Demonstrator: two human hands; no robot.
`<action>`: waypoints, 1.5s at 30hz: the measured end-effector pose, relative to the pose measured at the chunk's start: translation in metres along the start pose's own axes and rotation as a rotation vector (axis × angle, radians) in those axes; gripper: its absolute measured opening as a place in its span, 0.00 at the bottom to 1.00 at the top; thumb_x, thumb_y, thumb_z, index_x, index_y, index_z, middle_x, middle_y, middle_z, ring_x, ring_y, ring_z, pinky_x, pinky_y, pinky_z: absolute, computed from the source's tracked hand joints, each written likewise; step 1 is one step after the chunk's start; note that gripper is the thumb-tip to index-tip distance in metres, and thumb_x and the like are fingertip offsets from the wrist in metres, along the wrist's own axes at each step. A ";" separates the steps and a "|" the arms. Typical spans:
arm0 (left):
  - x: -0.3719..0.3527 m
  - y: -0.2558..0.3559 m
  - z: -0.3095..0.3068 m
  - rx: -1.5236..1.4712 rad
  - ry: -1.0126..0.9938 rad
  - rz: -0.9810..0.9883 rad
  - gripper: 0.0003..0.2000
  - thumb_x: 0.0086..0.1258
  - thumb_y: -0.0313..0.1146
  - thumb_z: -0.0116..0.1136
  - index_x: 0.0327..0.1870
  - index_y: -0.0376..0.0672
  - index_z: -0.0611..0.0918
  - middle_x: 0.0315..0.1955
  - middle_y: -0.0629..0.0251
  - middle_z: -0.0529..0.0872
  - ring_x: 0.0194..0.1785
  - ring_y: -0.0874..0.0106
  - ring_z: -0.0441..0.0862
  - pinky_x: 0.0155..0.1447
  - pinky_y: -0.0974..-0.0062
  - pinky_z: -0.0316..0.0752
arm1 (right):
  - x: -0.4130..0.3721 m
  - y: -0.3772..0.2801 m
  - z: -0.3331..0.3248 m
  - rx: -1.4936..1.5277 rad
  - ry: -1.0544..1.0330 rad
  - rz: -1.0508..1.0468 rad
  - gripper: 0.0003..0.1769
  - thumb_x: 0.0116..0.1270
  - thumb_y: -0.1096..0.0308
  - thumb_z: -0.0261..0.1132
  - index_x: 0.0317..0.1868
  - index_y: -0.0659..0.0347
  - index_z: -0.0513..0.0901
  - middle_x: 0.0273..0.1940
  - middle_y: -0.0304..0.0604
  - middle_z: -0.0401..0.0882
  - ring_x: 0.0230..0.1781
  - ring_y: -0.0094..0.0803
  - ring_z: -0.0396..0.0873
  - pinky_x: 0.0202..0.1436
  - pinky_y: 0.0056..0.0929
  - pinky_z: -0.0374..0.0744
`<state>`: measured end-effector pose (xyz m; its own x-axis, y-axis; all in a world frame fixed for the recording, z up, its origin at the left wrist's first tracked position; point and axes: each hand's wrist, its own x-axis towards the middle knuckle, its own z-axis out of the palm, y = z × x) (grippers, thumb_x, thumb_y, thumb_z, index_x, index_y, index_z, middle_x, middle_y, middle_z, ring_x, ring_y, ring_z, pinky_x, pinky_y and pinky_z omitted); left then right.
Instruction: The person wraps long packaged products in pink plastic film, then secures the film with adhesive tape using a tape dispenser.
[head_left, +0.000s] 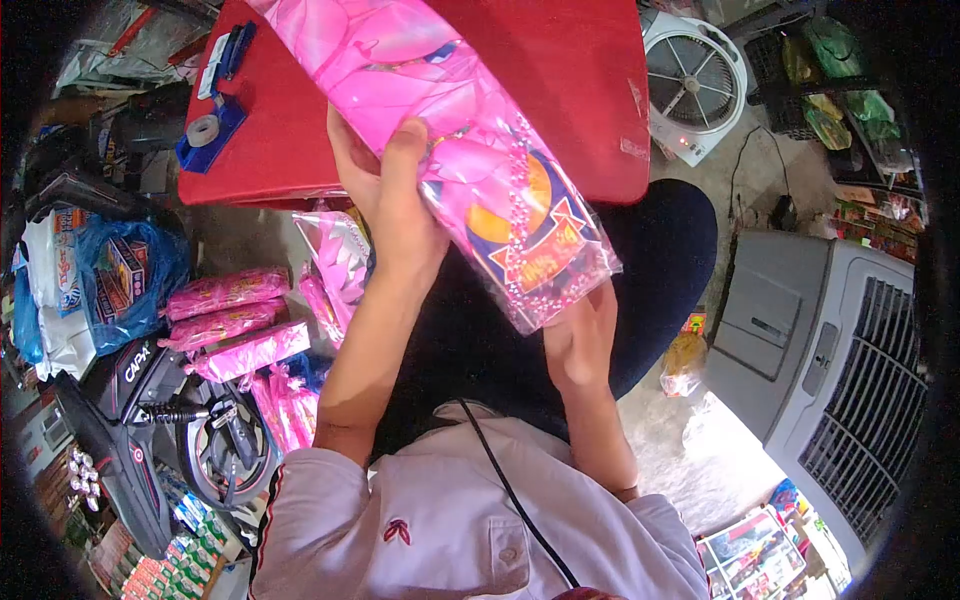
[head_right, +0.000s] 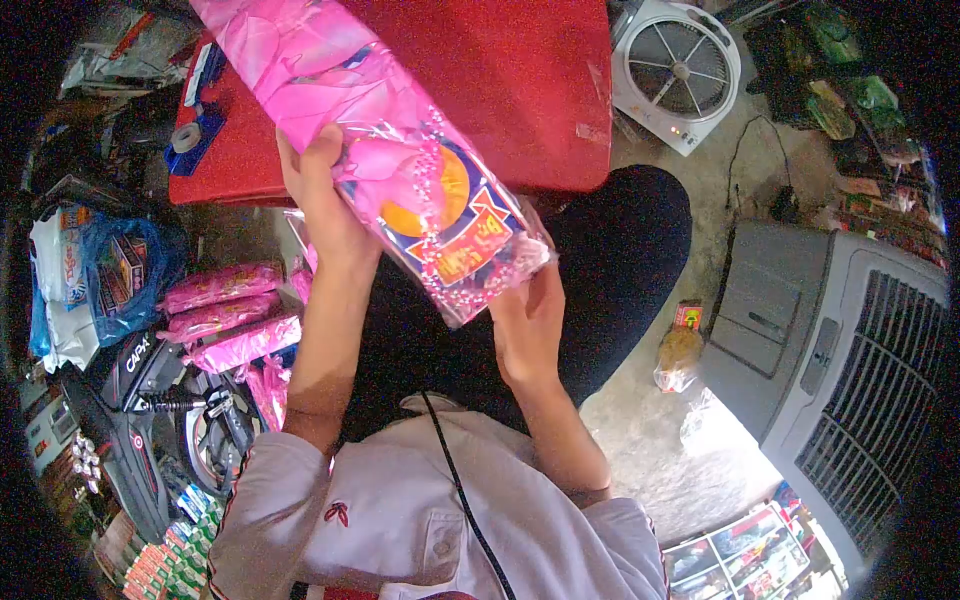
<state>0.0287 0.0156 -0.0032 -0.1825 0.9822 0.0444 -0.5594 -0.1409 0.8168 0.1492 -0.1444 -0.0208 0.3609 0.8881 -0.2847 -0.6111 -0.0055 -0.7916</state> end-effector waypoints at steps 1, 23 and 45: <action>0.001 0.004 0.003 -0.024 0.010 -0.014 0.32 0.70 0.27 0.63 0.74 0.37 0.65 0.62 0.56 0.78 0.62 0.65 0.80 0.68 0.64 0.76 | 0.000 -0.004 0.003 0.007 -0.013 -0.077 0.40 0.73 0.71 0.69 0.80 0.70 0.60 0.73 0.52 0.71 0.70 0.35 0.74 0.70 0.35 0.76; 0.009 0.001 -0.010 -0.009 -0.029 -0.112 0.31 0.69 0.27 0.63 0.74 0.36 0.67 0.60 0.56 0.80 0.59 0.67 0.82 0.66 0.65 0.78 | 0.019 -0.080 -0.003 -1.183 -0.112 -0.813 0.11 0.51 0.81 0.76 0.36 0.65 0.86 0.37 0.48 0.86 0.38 0.38 0.85 0.44 0.30 0.82; 0.009 -0.006 -0.010 0.060 0.004 -0.016 0.39 0.69 0.21 0.65 0.80 0.35 0.58 0.71 0.53 0.71 0.70 0.65 0.75 0.73 0.65 0.72 | 0.045 -0.087 0.000 -1.456 -0.597 -1.340 0.18 0.43 0.69 0.75 0.39 0.60 0.92 0.40 0.39 0.87 0.40 0.35 0.85 0.42 0.35 0.81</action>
<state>0.0222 0.0238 -0.0135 -0.1777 0.9837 0.0292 -0.5130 -0.1179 0.8503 0.2186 -0.1040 0.0355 -0.3965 0.6558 0.6424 0.7716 0.6173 -0.1539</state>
